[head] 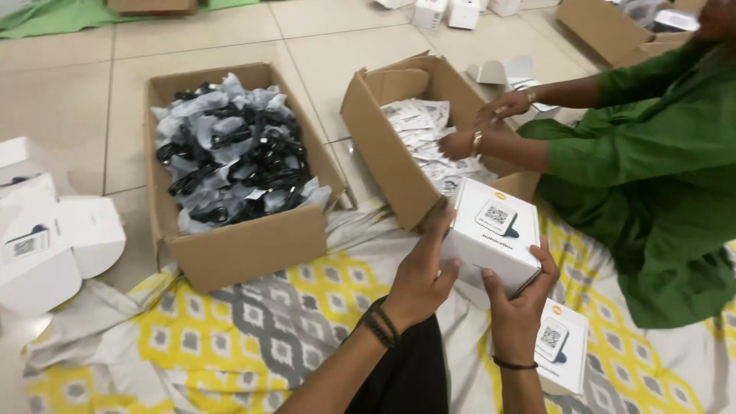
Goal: The person packs electronic devices and cables into small individual boxes.
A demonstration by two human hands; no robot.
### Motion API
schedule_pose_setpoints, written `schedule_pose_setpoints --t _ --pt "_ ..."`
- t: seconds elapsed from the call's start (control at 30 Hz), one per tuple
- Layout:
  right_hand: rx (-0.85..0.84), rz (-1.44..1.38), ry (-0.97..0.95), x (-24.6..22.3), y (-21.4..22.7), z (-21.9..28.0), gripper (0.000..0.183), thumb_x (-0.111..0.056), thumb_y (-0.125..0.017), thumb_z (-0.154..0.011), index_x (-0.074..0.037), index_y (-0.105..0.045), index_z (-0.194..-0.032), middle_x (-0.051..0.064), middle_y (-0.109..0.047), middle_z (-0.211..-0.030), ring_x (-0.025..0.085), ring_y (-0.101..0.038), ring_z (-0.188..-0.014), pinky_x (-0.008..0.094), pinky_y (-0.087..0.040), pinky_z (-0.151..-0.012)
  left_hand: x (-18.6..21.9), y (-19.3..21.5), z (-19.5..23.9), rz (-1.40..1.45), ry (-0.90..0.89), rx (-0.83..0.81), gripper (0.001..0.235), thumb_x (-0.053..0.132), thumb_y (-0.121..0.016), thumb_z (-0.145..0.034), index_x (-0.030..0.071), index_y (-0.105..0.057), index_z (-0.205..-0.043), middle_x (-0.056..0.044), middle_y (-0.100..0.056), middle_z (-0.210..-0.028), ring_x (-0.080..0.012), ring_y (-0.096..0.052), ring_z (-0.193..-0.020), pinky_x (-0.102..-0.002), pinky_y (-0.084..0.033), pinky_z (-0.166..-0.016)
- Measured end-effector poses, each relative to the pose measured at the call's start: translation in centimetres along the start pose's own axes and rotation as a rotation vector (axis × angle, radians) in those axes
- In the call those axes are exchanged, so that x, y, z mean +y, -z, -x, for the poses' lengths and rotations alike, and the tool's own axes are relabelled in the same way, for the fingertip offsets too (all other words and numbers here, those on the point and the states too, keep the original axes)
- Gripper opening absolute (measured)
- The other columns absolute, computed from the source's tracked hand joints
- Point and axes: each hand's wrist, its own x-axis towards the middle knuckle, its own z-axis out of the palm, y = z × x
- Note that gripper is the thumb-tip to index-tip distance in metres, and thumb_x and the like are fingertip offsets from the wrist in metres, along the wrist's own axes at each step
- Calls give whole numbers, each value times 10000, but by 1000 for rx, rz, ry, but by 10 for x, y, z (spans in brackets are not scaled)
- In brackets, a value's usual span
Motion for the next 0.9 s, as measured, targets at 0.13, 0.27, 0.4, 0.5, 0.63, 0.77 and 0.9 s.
schedule_pose_setpoints --t 0.13,0.27,0.4,0.5,0.63,0.77,0.9 --pt "152 241 99 95 23 -5 656 -135 -760 -867 -78 -388 -1404 255 -264 -1685 396 -328 -1535 448 -322 -1222 -59 -52 -24 -230 -15 -138 715 114 -601 -917 81 -334 -1579 -200 -404 -1622 -384 -451 -1464 -429 -419 -1147" --pt "33 584 -68 163 39 7 669 -153 -761 -813 -123 -466 -1413 296 -265 -1628 482 -274 -1520 483 -327 -1185 -102 -80 -9 -720 94 -491 730 105 -591 -900 144 -333 -1582 -152 -434 -1591 -338 -511 -1375 -488 -435 -1068" --pt "31 722 -21 122 37 -3 684 -197 -770 -803 -117 -501 -1427 288 -265 -1634 466 -296 -1491 507 -308 -1183 -103 -79 6 -911 -61 -336 760 121 -645 -841 119 -382 -1555 -155 -463 -1520 -334 -456 -1382 -580 -351 -1056" --pt "80 764 225 66 6 -2 669 -173 -747 -820 -84 -507 -1438 254 -321 -1624 459 -306 -1511 550 -276 -1234 -38 -23 16 -724 78 -352 724 172 -682 -832 76 -424 -1501 -175 -464 -1503 -362 -403 -1416 -532 -324 -1117" --pt "-73 575 391 -27 -77 20 607 -157 -718 -871 -64 -506 -1432 257 -333 -1617 471 -304 -1517 546 -304 -1217 23 75 67 -695 51 -160 624 229 -709 -875 50 -511 -1439 -201 -487 -1490 -401 -406 -1412 -514 -316 -1140" --pt "-459 196 524 -128 -170 74 576 -155 -748 -850 -53 -551 -1382 247 -388 -1573 467 -354 -1479 544 -340 -1187 82 183 155 -864 138 189 584 221 -730 -839 50 -566 -1373 -183 -533 -1449 -391 -456 -1375 -500 -361 -1112" --pt "-840 -169 675 -231 -238 154 555 -170 -763 -878 -63 -571 -1388 242 -421 -1572 462 -384 -1489 535 -370 -1189 151 279 282 -1101 185 561 515 242 -731 -829 63 -621 -1300 -163 -587 -1394 -342 -532 -1337 -458 -427 -1101"
